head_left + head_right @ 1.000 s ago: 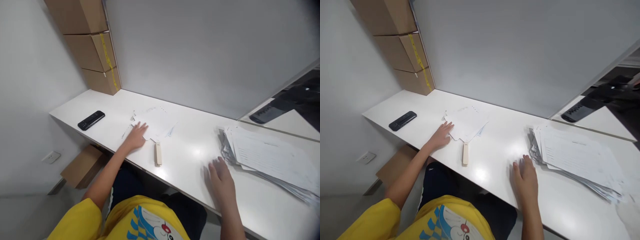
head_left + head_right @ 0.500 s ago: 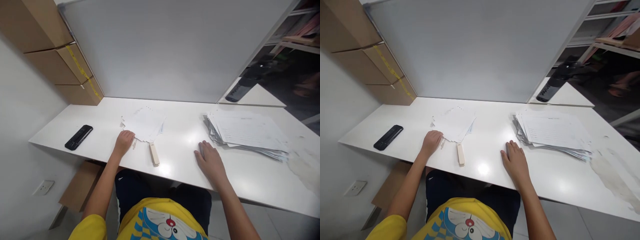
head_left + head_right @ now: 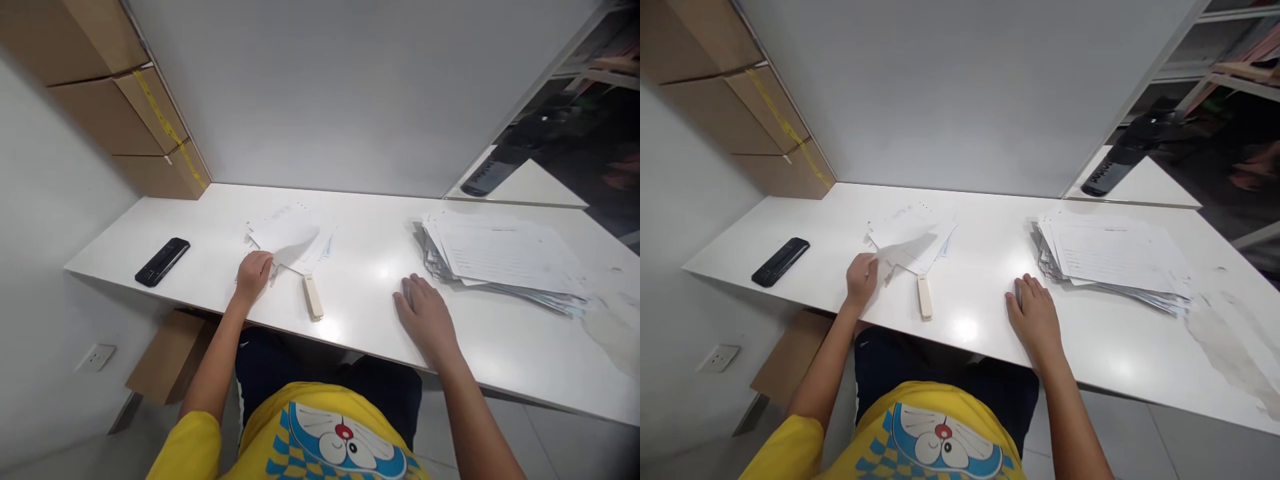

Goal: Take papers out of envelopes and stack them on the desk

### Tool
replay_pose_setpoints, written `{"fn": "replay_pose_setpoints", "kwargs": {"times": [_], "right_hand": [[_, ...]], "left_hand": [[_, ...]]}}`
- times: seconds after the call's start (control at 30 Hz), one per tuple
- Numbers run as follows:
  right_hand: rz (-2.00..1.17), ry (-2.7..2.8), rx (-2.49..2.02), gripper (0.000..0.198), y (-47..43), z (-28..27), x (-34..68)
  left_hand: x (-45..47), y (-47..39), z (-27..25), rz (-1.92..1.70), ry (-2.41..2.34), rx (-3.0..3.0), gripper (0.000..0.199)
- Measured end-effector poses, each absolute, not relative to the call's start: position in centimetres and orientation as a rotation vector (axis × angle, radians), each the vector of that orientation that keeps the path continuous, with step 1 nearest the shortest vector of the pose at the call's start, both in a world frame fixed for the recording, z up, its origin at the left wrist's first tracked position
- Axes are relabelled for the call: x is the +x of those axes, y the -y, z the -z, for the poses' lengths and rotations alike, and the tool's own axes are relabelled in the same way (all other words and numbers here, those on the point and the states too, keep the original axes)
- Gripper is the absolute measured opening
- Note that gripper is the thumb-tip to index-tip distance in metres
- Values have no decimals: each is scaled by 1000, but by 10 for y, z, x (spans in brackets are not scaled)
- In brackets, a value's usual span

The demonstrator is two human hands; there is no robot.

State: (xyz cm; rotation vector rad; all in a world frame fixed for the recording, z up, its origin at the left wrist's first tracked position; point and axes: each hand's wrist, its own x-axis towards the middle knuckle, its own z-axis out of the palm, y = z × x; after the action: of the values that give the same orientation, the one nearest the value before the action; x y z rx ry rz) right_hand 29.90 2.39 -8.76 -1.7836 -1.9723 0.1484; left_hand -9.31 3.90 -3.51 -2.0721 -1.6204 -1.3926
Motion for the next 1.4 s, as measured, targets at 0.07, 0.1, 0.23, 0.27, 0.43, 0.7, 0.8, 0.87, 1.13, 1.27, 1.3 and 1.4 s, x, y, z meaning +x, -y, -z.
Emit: {"fn": "replay_pose_setpoints", "kwargs": {"times": [0.07,0.1,0.23,0.27,0.43,0.7,0.8,0.87,1.13,1.27,1.3,1.4], "right_hand": [[-251,1893,-1721,53,-16,79,294],[-315,1826,-1688,52,-10,73,290],[-627,1567,-1431,54,17,50,259],[-724,1548,-1327,59,21,47,250],[-1177,1545,-1220,80,14,51,215],[-1114,1262,-1121,30,14,72,214],[-1178,1324,-1116,27,18,69,222],[-1217,1361,-1133,29,22,68,230],[-1398,1545,-1535,33,58,66,288],[-1231,1538,-1816,35,60,58,302],[-1226,1509,-1857,35,59,56,303],[-1300,1383,-1888,33,55,53,305]], "left_hand": [[-79,-13,33,1715,1720,-1739,40],[-71,1,33,1853,1763,-1578,43],[-50,37,41,2182,1840,-1160,46],[-49,40,46,2186,1853,-1183,46],[-51,31,72,1819,1809,-1606,49],[-40,22,64,1931,1444,-1867,37],[-36,21,57,2003,1378,-1948,34],[-36,24,57,2065,1390,-1939,37],[-49,44,73,2310,1751,-1905,60],[-44,44,75,1808,1939,-2313,49],[-41,44,73,1691,1882,-2414,46],[-28,42,66,1356,1625,-2663,44]]}}
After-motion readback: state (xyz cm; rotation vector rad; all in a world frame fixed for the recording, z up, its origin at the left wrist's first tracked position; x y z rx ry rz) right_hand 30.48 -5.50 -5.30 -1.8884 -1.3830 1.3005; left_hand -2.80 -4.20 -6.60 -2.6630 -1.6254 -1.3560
